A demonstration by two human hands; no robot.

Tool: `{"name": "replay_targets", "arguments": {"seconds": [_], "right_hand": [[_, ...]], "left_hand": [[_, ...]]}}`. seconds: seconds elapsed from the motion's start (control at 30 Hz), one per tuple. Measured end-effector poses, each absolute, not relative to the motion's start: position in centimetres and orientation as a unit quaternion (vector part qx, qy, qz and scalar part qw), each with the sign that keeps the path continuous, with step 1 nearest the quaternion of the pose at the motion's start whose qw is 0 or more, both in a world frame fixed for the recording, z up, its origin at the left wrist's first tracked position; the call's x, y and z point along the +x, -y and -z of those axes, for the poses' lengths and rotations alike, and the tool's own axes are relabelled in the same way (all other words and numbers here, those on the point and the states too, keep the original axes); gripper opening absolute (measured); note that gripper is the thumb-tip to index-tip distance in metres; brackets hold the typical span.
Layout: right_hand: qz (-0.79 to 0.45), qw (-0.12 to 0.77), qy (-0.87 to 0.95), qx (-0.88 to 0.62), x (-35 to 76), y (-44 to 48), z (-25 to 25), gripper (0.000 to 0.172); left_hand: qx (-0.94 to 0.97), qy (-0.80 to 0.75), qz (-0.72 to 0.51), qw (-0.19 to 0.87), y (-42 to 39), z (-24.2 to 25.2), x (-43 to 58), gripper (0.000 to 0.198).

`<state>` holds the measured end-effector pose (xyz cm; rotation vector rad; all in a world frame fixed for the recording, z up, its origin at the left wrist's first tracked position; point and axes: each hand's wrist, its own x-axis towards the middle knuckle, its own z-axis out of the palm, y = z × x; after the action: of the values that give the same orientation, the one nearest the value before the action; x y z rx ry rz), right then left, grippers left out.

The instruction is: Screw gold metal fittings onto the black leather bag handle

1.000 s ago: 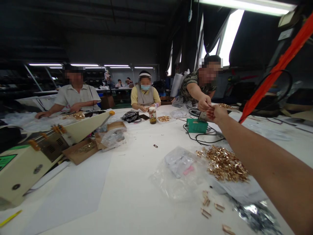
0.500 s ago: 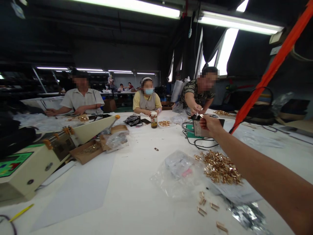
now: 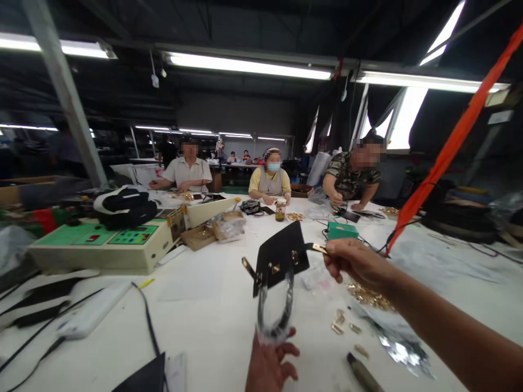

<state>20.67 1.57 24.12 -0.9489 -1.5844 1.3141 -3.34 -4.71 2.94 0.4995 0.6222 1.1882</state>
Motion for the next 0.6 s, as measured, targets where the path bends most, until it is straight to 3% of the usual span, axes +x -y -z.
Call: {"name": "replay_targets", "arguments": {"seconds": [0.1,0.3,0.6], "right_hand": [[-0.563,0.356,0.655,-0.355,18.7,3.0,-23.0,0.047],[-0.547,0.315,0.678,-0.377,17.6,11.0,-19.2,0.054],[-0.562,0.2,0.617,-0.513,17.5,17.6,-5.7,0.076]], "left_hand": [[0.081,-0.258,-0.576,0.772,8.0,-6.5,-5.4,0.066],[0.045,-0.368,-0.608,0.703,14.7,-9.9,-9.9,0.035],[0.323,-0.484,-0.573,0.577,18.0,-2.9,-13.7,0.06]]}}
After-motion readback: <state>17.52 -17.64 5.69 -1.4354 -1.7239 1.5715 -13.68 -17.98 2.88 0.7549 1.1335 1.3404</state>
